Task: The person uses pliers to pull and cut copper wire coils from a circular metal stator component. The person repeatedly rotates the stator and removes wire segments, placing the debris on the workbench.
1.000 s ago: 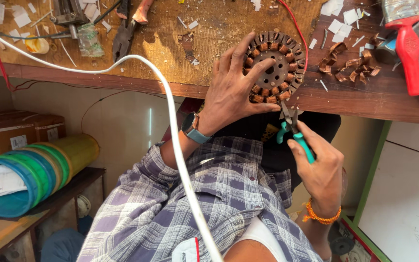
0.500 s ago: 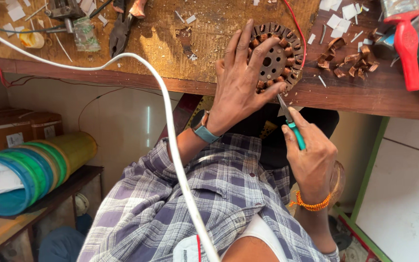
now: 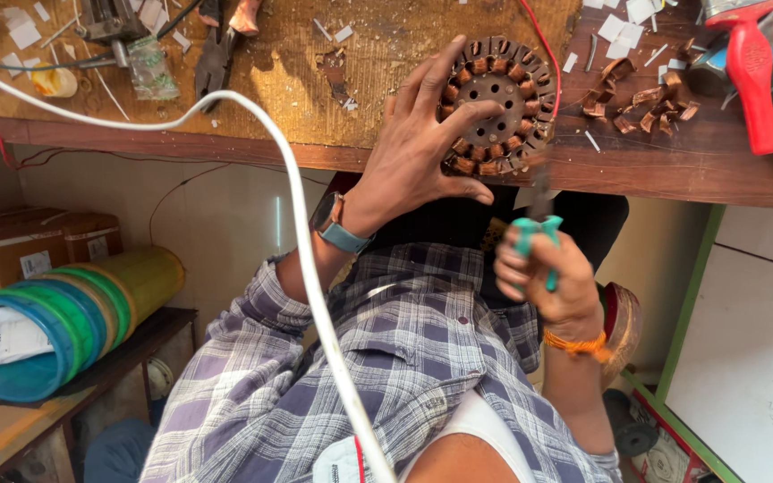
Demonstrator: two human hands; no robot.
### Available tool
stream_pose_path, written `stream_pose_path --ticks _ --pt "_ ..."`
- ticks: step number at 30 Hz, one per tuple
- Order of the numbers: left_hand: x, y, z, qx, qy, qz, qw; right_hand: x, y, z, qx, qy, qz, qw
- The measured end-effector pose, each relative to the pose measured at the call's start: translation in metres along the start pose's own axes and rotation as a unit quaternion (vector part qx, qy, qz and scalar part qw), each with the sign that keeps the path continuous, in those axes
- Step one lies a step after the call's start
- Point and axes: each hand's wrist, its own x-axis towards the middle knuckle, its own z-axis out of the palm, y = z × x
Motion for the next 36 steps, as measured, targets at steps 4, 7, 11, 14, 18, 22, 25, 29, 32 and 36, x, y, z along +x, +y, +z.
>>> stream_pose_path --ticks 4,7,11,14,18,22,25,29,32,36 --pt "-0.003 0.012 0.001 0.021 -0.014 -0.040 0.999 0.001 0.008 0.001 0.176 -0.130 -0.042 0.975" --pt "0.000 0.020 -0.003 0.032 -0.014 -0.045 0.998 0.002 0.003 0.015 0.168 -0.164 -0.069 0.970" --pt "0.006 0.017 -0.022 0.049 -0.088 -0.037 0.994 -0.010 -0.022 0.034 0.083 0.050 -0.119 0.988" --pt "0.012 0.015 -0.032 0.061 -0.118 -0.023 0.991 -0.006 -0.034 0.037 0.123 0.015 -0.150 0.981" --pt "0.030 0.015 -0.033 0.079 -0.138 0.034 0.987 0.005 -0.038 0.037 0.199 -0.119 -0.175 0.957" --pt "0.041 0.009 -0.033 0.094 -0.190 0.030 0.977 0.005 -0.035 0.041 0.279 -0.067 -0.188 0.939" --pt "0.038 0.013 -0.033 0.070 -0.173 -0.010 0.982 -0.002 -0.034 0.049 0.155 -0.041 -0.185 0.969" --pt "0.017 0.031 -0.012 0.064 -0.076 -0.096 0.990 -0.025 -0.020 0.063 -0.292 0.105 -0.193 0.931" --pt "0.005 0.032 0.004 0.080 0.004 -0.079 0.994 -0.029 0.000 0.072 -0.509 0.213 -0.225 0.803" --pt "0.000 0.013 -0.008 0.046 -0.071 -0.046 0.995 -0.021 0.014 0.080 -0.600 0.285 -0.203 0.720"
